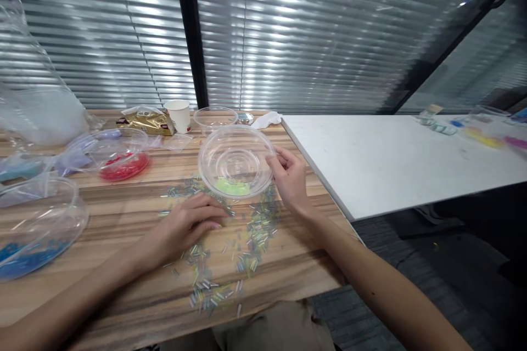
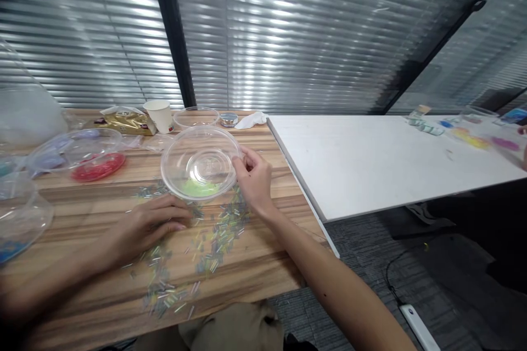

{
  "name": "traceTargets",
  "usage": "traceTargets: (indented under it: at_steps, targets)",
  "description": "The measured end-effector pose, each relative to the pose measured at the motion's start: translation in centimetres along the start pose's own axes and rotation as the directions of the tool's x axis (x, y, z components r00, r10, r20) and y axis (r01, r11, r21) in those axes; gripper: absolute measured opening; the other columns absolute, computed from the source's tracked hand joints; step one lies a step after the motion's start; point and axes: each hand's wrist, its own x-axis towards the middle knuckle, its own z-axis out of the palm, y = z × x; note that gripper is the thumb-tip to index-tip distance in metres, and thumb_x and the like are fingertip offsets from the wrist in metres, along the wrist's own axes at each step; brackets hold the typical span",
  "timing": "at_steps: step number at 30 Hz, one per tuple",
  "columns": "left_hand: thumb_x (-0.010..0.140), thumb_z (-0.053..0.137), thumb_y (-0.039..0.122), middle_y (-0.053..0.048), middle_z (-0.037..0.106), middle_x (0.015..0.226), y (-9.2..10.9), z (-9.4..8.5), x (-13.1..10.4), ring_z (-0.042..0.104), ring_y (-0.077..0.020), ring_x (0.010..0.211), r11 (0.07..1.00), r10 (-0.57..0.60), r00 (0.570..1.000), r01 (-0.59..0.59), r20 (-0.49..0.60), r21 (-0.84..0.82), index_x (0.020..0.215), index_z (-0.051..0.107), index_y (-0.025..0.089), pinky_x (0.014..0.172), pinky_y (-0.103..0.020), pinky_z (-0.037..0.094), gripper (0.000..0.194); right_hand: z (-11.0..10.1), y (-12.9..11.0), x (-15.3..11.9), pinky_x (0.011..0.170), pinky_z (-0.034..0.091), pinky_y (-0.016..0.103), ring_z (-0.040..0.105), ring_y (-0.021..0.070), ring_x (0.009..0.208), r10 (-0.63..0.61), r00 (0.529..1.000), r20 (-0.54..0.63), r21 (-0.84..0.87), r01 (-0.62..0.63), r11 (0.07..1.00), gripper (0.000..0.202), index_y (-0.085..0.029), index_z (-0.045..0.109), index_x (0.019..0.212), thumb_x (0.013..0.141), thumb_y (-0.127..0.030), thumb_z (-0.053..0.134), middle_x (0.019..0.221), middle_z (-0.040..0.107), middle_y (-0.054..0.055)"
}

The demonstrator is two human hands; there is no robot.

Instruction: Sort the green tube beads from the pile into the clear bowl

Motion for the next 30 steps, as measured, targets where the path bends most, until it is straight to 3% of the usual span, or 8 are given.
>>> traceTargets:
  at_steps: [8,13,17,21,30]
  targets:
    - [0.091,0.037,0.005,-0.006,0.051,0.120,1.7,1.5,-0.6,0.048,-0.0184,0.110,1.000,0.030,0.996,-0.030,0.089,0.004,0.128,0.048,0.026,0.093,-0.031,0.042,0.043,0.0,-0.2,-0.1,0.053,0.035,0.024,0.039,0.0094,0.053,-0.026,1.000,0.015,-0.016,0.026,1.000,0.034,-0.012,0.067,0.101,0.076,-0.030,0.054,0.059,0.049,-0.004]
    - [0.087,0.035,0.000,-0.006,0.054,0.110,1.7,2.0,-0.3,0.051,-0.0180,0.101,0.996,0.079,0.995,-0.082,0.058,0.044,0.126,0.050,0.025,0.086,-0.031,0.045,0.049,0.0,-0.5,-0.3,0.053,0.034,0.024,0.036,0.0090,0.052,-0.052,0.998,0.030,-0.021,0.052,0.998,0.034,-0.011,0.068,0.101,0.076,-0.029,0.054,0.056,0.043,-0.005]
    - [0.087,0.035,-0.001,-0.006,0.053,0.104,1.5,2.0,-0.2,0.051,-0.0173,0.096,0.996,0.072,0.996,-0.074,0.050,0.040,0.119,0.053,0.023,0.083,-0.030,0.045,0.044,-0.1,-0.7,-0.3,0.051,0.030,0.024,0.031,0.0084,0.050,-0.049,0.998,0.030,-0.056,0.051,0.997,0.033,-0.012,0.068,0.100,0.075,-0.027,0.054,0.051,0.034,-0.007]
    - [0.091,0.043,0.006,-0.005,0.053,0.108,1.3,1.7,-0.4,0.051,-0.0169,0.100,0.999,0.042,0.997,-0.042,0.068,0.001,0.115,0.053,0.023,0.086,-0.029,0.043,0.032,0.0,-0.6,-0.3,0.051,0.030,0.024,0.032,0.0086,0.050,-0.057,0.998,0.039,-0.044,0.059,0.997,0.033,-0.012,0.068,0.101,0.075,-0.027,0.053,0.052,0.035,-0.007]
    - [0.091,0.043,0.004,-0.003,0.054,0.103,1.5,1.7,-0.4,0.052,-0.0157,0.096,0.999,0.020,0.997,-0.016,0.068,-0.051,0.103,0.056,0.022,0.083,-0.028,0.043,0.026,0.1,-0.1,-0.4,0.050,0.028,0.023,0.031,0.0079,0.049,-0.089,0.994,0.055,-0.067,0.093,0.993,0.029,-0.013,0.069,0.098,0.076,-0.026,0.054,0.050,0.031,-0.008]
